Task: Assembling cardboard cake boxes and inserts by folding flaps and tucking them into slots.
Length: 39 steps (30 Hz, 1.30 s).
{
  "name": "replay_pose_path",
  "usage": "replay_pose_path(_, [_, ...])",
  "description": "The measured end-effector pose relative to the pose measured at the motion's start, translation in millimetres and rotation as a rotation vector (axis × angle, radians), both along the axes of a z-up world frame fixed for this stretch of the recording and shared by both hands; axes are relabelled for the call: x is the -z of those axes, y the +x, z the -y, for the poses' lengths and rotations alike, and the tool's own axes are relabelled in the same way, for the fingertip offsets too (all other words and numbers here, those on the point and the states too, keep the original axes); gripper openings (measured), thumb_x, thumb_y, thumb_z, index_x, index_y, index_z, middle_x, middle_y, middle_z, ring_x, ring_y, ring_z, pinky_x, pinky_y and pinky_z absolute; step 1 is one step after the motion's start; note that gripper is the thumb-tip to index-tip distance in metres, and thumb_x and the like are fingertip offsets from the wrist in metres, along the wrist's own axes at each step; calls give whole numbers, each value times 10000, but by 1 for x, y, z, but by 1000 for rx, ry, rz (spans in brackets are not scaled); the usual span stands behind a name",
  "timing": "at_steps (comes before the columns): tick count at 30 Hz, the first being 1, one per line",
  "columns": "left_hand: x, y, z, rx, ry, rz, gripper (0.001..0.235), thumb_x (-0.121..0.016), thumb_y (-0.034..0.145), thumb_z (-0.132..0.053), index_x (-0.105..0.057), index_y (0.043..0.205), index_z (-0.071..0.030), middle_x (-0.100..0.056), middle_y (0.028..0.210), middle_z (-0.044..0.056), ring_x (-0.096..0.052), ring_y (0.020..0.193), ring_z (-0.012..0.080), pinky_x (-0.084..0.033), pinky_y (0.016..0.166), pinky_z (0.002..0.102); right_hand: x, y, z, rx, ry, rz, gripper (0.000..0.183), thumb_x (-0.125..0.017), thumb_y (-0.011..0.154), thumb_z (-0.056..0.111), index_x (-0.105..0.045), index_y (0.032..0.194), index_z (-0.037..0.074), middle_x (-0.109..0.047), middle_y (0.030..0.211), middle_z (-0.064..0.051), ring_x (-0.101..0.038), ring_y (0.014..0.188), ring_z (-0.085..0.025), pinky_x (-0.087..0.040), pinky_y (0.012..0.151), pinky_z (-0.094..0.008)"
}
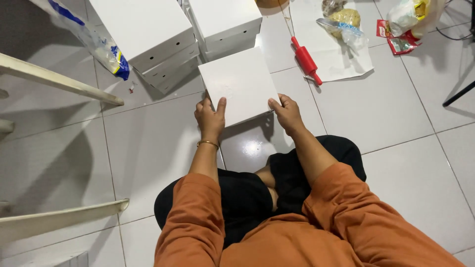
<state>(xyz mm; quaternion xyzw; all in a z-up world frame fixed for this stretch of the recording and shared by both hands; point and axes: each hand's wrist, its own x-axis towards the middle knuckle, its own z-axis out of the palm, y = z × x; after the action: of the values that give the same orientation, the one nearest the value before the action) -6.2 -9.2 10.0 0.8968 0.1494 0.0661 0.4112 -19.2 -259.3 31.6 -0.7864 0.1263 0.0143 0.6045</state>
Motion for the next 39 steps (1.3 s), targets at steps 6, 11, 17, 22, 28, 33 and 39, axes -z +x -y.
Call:
replay_pose_path(6, [-4,5,-7,68,-301,-191,792,-727,880,-643,-515,1473,-163,-610,1378,91,-702,1136,275,-590,938,412,-20,-7,7,-145,42,-58,522,-626,1038,400,-570,1413,41,-663,1184,-197,-665,1096,-326,-520,942,-509])
replay_pose_path(11, [-60,-18,5,133,-920,-85,593,-765,936,-331,-505,1423,-114,-576,1366,118,-602,1245,301,-508,1052,455,-9,6,12,-194,159,-80,563,-602,1047,411,-476,1435,23,-612,1215,-206,-593,1133,-338,-480,939,-582])
replay_pose_path(17, [-37,-30,-7,267,-1290,-13,611,-681,1035,-231,-364,1557,-247,-420,1578,121,-408,1447,325,-340,1194,529,-59,-13,-5,-253,-29,55,615,-610,1050,326,-414,1484,-64,-428,1462,-364,-279,1471,-534,-255,1183,-643])
replay_pose_path(22, [-76,-41,-2,412,-1287,151,643,-608,1088,-231,-246,1619,-260,-428,1600,128,-416,1462,280,-347,1207,511,-68,-7,3,-246,-175,258,492,-660,985,237,-552,1414,22,-504,1351,-262,-325,1437,-484,-199,1209,-590])
replay_pose_path(28, [-36,-48,-41,375,-1490,66,767,-261,847,-902,-586,1366,-440,-604,1285,-105,-587,1167,130,-495,998,360,-83,-11,15,-226,332,443,372,-788,835,-56,-645,1146,90,-691,1074,-32,-597,1087,-156,-512,1016,-418])
replay_pose_path(33, [-109,-64,-49,458,-1883,-80,718,-657,989,-370,-391,1568,-38,-570,1470,176,-592,1310,335,-589,967,470,-133,-4,5,-442,-313,1008,300,-585,815,-211,-656,957,44,-482,1504,-146,-283,1533,-460,-438,1219,-626])
replay_pose_path(39, [-110,-50,-57,-217,-1605,234,370,-575,839,-12,-602,1194,-117,-690,1222,135,-684,1088,333,-618,830,458,-100,48,-19,-132,-353,770,389,-744,896,-73,-577,1218,68,-577,1173,-127,-676,969,-245,-622,761,-326])
